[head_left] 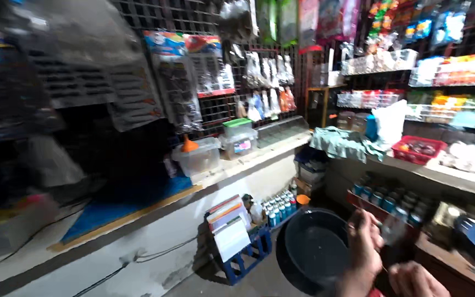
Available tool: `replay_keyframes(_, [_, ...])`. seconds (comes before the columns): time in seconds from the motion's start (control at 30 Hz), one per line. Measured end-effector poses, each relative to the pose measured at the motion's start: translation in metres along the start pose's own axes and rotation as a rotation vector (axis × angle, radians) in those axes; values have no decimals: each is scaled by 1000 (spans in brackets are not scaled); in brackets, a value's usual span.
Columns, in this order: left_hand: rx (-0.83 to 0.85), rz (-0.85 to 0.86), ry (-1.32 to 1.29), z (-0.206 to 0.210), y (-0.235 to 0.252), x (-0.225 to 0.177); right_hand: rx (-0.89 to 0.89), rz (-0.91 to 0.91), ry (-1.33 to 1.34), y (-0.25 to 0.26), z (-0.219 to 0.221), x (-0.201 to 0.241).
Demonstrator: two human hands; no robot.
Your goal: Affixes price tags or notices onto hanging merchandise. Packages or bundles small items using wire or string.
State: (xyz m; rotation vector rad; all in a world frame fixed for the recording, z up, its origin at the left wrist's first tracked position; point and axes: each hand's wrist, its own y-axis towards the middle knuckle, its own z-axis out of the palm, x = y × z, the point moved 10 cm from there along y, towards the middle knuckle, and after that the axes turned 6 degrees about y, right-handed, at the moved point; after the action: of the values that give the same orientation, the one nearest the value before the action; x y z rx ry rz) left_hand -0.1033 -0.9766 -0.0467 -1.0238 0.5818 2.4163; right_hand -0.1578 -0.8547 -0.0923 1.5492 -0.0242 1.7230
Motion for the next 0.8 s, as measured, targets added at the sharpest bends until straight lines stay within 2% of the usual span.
replay_keyframes(0.13, [8,-48,83,8,9,-6,-38,90,263,9,1,-6])
replay_keyframes(0.2, [8,-68,75,11,16,-6,-130,161,398,9,-7,-12])
replay_keyframes(0.43, [-22,-123,6,14,26,0,-409,336,254,-5,-40,-33])
replay_keyframes(0.8, [125,-210,53,36,17,30,-253,126,187,4,-48,-1])
